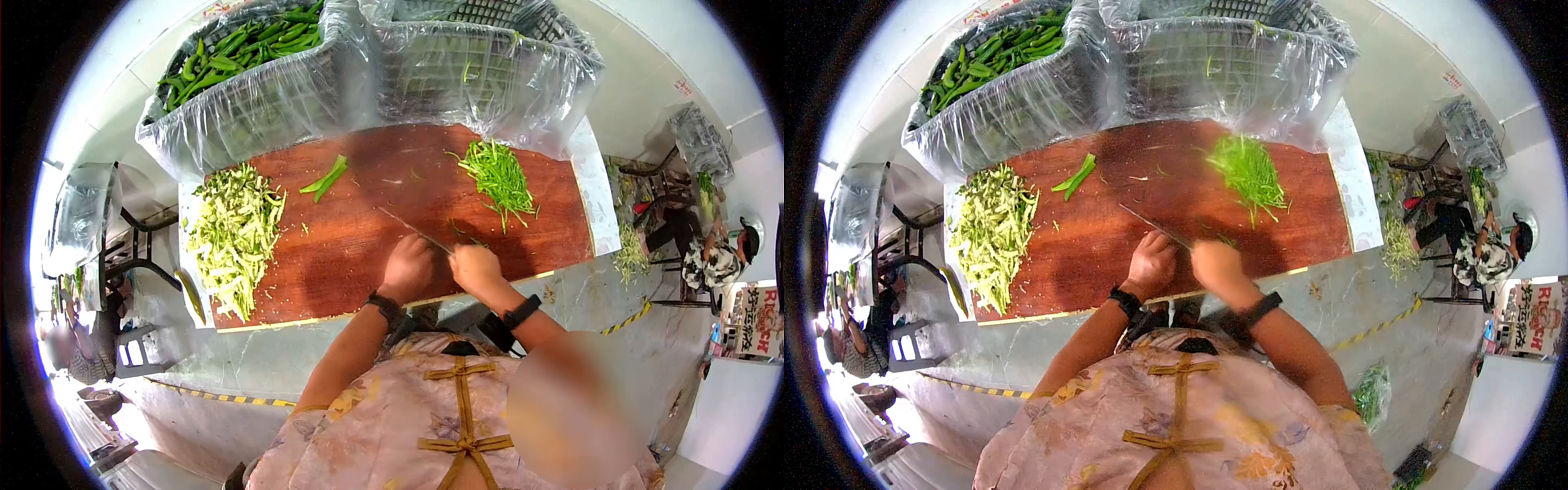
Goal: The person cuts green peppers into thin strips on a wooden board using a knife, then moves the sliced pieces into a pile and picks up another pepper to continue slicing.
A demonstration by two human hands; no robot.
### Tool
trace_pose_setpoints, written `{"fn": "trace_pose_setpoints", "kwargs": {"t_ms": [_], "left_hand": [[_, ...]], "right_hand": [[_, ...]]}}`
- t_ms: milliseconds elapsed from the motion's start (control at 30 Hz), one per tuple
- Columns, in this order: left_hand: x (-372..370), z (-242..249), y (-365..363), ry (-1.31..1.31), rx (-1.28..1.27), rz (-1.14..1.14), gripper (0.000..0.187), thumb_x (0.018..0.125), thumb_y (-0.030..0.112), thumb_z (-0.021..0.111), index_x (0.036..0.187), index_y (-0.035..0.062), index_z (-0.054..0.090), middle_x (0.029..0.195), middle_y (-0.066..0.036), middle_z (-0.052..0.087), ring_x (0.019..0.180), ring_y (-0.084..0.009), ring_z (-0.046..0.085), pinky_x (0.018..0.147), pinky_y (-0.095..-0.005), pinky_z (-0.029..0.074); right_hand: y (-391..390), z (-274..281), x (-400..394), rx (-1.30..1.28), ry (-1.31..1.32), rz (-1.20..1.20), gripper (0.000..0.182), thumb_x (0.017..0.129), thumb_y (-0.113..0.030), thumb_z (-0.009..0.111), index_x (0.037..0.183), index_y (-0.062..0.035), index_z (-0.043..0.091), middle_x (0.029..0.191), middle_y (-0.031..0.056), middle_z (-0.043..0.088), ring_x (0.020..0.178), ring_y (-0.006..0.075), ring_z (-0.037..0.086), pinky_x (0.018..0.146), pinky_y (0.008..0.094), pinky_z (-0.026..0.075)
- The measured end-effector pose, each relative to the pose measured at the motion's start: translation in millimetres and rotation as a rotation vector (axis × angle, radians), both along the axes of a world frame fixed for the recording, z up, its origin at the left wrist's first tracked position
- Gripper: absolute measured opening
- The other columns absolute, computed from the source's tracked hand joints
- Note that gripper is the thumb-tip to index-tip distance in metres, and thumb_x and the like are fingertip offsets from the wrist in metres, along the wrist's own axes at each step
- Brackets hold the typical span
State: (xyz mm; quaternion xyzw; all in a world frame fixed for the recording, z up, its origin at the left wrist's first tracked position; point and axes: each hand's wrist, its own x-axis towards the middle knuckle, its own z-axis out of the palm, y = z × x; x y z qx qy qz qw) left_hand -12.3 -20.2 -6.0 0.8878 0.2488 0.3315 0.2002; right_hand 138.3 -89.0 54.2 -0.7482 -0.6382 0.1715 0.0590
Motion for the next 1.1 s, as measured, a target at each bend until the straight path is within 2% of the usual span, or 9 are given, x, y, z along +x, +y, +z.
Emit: {"fn": "trace_pose_setpoints", "kwargs": {"t_ms": [67,167,267,467,567,767,933,1000,1100], "left_hand": [[0.2,-0.7,0.6,0.027,-0.011,-0.011,0.023,0.066,0.004,0.054,0.088,0.0028,0.061,0.097,-0.011,0.056,0.096,-0.0321,0.052,0.083,-0.0419,0.044],[2.9,1.4,1.1,-0.080,0.072,0.016,0.021,0.065,0.005,0.053,0.085,0.0055,0.061,0.094,-0.009,0.056,0.091,-0.0293,0.052,0.078,-0.0402,0.044],[1.0,5.3,-1.7,0.031,0.134,0.095,0.022,0.065,0.006,0.054,0.086,0.0065,0.061,0.091,-0.009,0.056,0.090,-0.0284,0.052,0.078,-0.0403,0.043],[1.4,-0.8,-2.2,0.082,0.105,0.104,0.011,0.066,0.009,0.053,0.074,0.0074,0.061,0.090,-0.008,0.056,0.088,-0.0274,0.052,0.077,-0.0405,0.042],[2.0,-1.1,-1.5,0.013,0.116,0.091,0.007,0.066,0.009,0.053,0.068,0.0076,0.059,0.089,-0.007,0.056,0.088,-0.0274,0.051,0.077,-0.0403,0.042],[1.5,0.0,-1.6,-0.015,0.100,0.069,0.010,0.066,0.008,0.052,0.073,0.0066,0.060,0.091,-0.008,0.057,0.089,-0.0280,0.052,0.078,-0.0401,0.042],[1.2,7.6,-2.7,0.025,0.069,0.067,0.020,0.068,0.006,0.053,0.086,0.0053,0.061,0.095,-0.009,0.057,0.094,-0.0287,0.053,0.082,-0.0413,0.043],[0.2,6.8,-3.6,0.023,0.059,0.066,0.021,0.068,0.006,0.053,0.088,0.0048,0.060,0.096,-0.009,0.057,0.095,-0.0290,0.053,0.083,-0.0412,0.043],[-0.1,0.3,-3.0,0.014,0.058,0.066,0.025,0.068,0.006,0.054,0.092,0.0042,0.060,0.098,-0.011,0.056,0.098,-0.0303,0.052,0.084,-0.0414,0.043]], "right_hand": [[15.8,-12.6,-5.9,0.085,-0.019,0.023,0.024,0.083,-0.023,0.054,0.076,-0.0012,0.059,0.068,0.0194,0.060,0.067,0.0386,0.059,0.059,0.0481,0.048],[29.8,-14.9,-3.8,0.100,-0.020,-0.036,0.023,0.083,-0.024,0.055,0.076,-0.0022,0.060,0.070,0.0195,0.061,0.068,0.0384,0.060,0.060,0.0480,0.048],[16.3,-3.1,4.1,0.091,-0.015,-0.078,0.023,0.082,-0.024,0.056,0.076,-0.0030,0.060,0.068,0.0192,0.060,0.067,0.0384,0.059,0.060,0.0478,0.048],[-24.4,10.7,6.7,0.072,0.016,-0.005,0.023,0.081,-0.024,0.057,0.073,-0.0025,0.058,0.065,0.0190,0.059,0.064,0.0385,0.058,0.058,0.0485,0.046],[-25.4,13.0,7.5,0.088,0.030,0.007,0.023,0.081,-0.023,0.057,0.073,-0.0017,0.059,0.066,0.0194,0.059,0.065,0.0387,0.058,0.058,0.0484,0.046],[0.5,-6.4,-0.4,-0.017,-0.004,0.009,0.024,0.082,-0.023,0.055,0.074,-0.0005,0.059,0.068,0.0192,0.060,0.066,0.0384,0.059,0.059,0.0481,0.047],[28.7,-12.5,-5.2,0.088,-0.020,-0.008,0.024,0.082,-0.024,0.055,0.075,-0.0015,0.060,0.070,0.0187,0.061,0.068,0.0377,0.060,0.060,0.0477,0.047],[26.2,-3.9,-4.0,0.071,-0.014,-0.092,0.024,0.083,-0.025,0.055,0.076,-0.0022,0.060,0.071,0.0186,0.061,0.070,0.0377,0.060,0.061,0.0474,0.048],[4.7,-0.2,5.0,0.022,-0.016,-0.093,0.025,0.083,-0.026,0.055,0.077,-0.0025,0.060,0.069,0.0187,0.061,0.069,0.0379,0.060,0.061,0.0477,0.047]]}}
